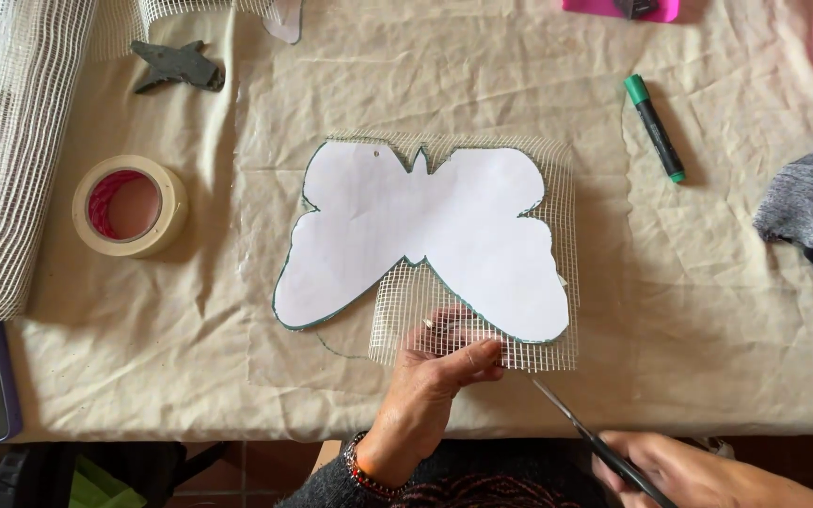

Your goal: Cutting out a butterfly shape from a plastic mesh using scissors and a paper template.

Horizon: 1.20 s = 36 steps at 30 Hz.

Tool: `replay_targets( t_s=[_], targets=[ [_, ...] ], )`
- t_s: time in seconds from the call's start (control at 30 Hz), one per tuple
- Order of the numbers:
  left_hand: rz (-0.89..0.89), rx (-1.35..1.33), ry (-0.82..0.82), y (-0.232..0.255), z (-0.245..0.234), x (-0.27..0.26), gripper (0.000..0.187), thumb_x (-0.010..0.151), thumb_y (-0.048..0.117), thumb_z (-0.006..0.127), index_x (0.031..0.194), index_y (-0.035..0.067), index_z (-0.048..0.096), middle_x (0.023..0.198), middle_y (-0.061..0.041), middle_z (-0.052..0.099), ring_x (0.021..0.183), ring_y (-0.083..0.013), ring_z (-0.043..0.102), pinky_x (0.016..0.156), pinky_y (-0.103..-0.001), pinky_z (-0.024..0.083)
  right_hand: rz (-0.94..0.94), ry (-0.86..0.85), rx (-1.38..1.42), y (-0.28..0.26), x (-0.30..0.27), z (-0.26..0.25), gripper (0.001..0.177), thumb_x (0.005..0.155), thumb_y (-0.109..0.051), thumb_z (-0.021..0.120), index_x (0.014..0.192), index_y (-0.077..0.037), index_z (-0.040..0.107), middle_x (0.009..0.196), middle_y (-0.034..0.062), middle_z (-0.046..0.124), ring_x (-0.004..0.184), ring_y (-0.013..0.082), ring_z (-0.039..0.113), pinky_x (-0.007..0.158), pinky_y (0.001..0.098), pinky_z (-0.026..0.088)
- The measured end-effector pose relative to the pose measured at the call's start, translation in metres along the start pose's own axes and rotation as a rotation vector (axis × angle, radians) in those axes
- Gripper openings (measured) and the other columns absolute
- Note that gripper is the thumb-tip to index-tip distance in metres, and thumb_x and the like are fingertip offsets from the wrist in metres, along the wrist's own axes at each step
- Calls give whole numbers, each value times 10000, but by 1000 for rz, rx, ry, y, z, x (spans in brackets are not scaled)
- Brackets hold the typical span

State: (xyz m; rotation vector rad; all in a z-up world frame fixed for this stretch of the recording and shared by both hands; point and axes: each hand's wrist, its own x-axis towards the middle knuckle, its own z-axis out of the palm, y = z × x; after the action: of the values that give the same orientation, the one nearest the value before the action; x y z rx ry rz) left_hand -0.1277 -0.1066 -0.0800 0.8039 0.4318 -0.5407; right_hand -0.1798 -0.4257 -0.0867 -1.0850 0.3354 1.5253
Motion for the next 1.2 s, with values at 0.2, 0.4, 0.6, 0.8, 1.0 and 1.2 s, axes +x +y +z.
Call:
replay_targets(
  t_s=[0.2, 0.4, 0.6, 0.8, 1.0, 1.2],
  targets=[
    [59, 86, -1, 4, 2, -3, 446, 861, 112, 805, 1238, -62, 642, 891, -87, 740, 783, -161, 695, 769, -326, 587, -19, 96, -125, -22, 4, 9, 508, 899, -569, 578, 1002, -74, 527, 682, 8, 515, 585, 106, 483, 542, 244, 423],
    [-10, 54, 45, -3, -4, 3, 343, 862, 75, 781, 1157, -24, 636, 900, -90, 751, 808, -174, 721, 743, -328, 615, -102, 179, -320, -30, 11, 6, 689, 677, -626, 849, 913, -94, 481, 651, -27, 499, 487, 69, 453, 403, 239, 366],
    [37, 80, 20, -7, -7, 5, 298, 886, 66, 758, 1149, -24, 651, 941, -99, 741, 836, -176, 739, 740, -324, 629, 27, 257, -10, -38, 8, 10, 573, 697, -471, 884, 845, -41, 536, 586, 0, 475, 431, 61, 371, 369, 223, 279],
    [-8, 26, 35, -12, -13, 12, 315, 878, 42, 752, 1161, 11, 618, 911, -133, 745, 793, -182, 730, 761, -319, 637, -27, 247, -74, -27, 9, -7, 462, 697, -327, 920, 779, -59, 552, 565, -10, 493, 426, 64, 406, 360, 233, 290],
    [35, 69, -12, -11, -14, 11, 318, 907, 32, 747, 1178, -72, 615, 963, -110, 735, 837, -167, 729, 803, -309, 641, -98, 275, -43, -17, 9, -19, 431, 696, -296, 936, 749, -33, 600, 581, 2, 541, 435, 61, 417, 370, 232, 290],
    [52, 64, -11, -9, -12, 10, 329, 902, 27, 743, 1193, -46, 607, 926, -101, 707, 807, -164, 714, 764, -303, 631, 45, 373, -144, -44, 7, 2, 382, 718, -276, 928, 776, 12, 684, 578, 17, 586, 427, 76, 467, 380, 250, 327]
  ],
)
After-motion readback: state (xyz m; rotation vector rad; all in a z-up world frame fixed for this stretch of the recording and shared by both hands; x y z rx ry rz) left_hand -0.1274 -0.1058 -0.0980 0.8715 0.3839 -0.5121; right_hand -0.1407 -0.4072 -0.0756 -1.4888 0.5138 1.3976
